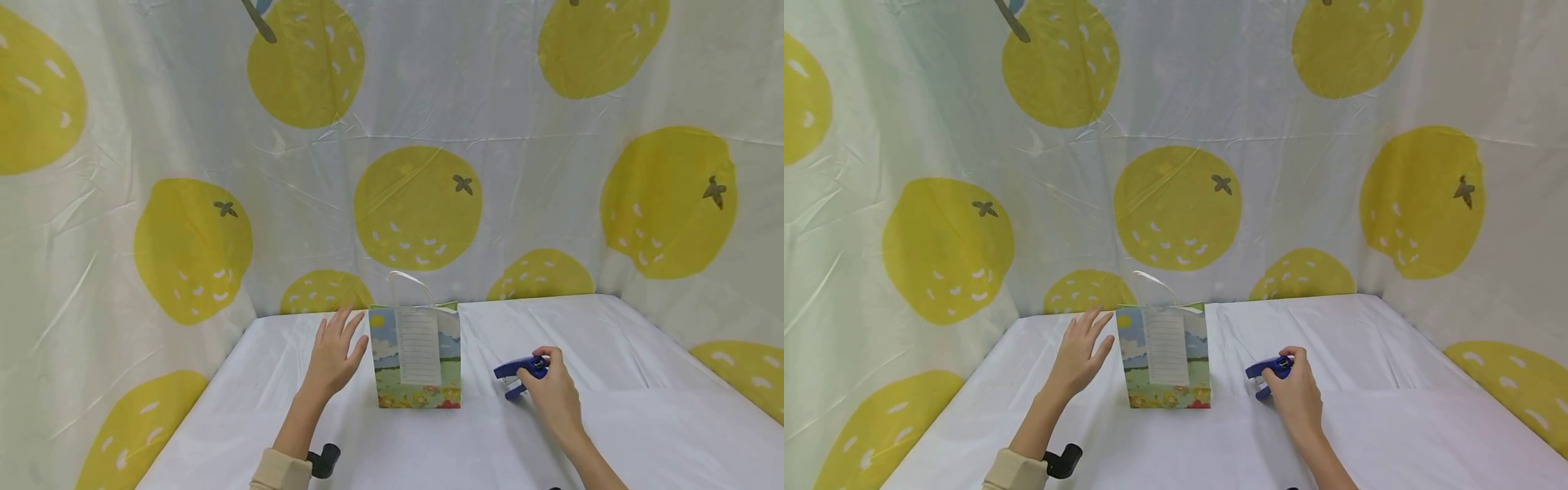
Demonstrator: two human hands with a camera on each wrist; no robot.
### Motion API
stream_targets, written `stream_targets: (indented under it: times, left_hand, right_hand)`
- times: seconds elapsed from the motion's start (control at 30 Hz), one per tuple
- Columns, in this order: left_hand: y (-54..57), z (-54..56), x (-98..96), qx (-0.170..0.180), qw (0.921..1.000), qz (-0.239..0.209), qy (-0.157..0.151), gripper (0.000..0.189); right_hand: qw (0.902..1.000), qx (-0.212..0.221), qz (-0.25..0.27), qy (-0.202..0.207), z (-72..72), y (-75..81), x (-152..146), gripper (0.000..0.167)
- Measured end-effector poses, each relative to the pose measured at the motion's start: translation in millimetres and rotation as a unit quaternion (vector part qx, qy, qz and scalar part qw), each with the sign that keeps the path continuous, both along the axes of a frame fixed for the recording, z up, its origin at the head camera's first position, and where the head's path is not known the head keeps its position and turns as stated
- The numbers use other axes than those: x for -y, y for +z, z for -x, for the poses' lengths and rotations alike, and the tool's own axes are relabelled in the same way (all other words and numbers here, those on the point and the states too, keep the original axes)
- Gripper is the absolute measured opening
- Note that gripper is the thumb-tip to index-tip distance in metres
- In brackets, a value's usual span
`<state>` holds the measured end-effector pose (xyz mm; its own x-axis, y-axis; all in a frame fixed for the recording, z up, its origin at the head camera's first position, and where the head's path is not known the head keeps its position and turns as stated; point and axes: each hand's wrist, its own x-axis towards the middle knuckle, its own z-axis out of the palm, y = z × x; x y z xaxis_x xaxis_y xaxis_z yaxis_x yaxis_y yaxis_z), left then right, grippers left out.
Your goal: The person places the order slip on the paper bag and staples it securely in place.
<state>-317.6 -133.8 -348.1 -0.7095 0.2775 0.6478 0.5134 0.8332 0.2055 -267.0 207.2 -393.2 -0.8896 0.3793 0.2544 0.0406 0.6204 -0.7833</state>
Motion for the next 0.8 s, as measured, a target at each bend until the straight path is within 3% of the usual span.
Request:
stream_targets:
  times: [0.17,0.33,0.53,0.8]
  left_hand:
    - [-1.8,-1.8,5.2,0.033,0.9991,0.016,0.019,0.045]
    - [-3.1,-3.9,9.6,0.043,0.9974,0.046,0.034,0.048]
    - [-6.4,-6.7,15.5,0.057,0.9945,0.074,0.046,0.051]
    - [-9.0,-5.6,23.6,0.066,0.9921,0.092,0.053,0.052]
  right_hand:
    - [0.9984,0.048,-0.025,0.019,-5.1,4.3,-5.6,0.048]
    - [0.9930,0.073,-0.076,0.053,-12.9,6.9,-10.7,0.039]
    - [0.9761,0.109,-0.176,0.067,-24.1,4.6,-14.0,0.040]
    - [0.9567,0.170,-0.210,0.109,-26.5,-0.2,-13.3,0.044]
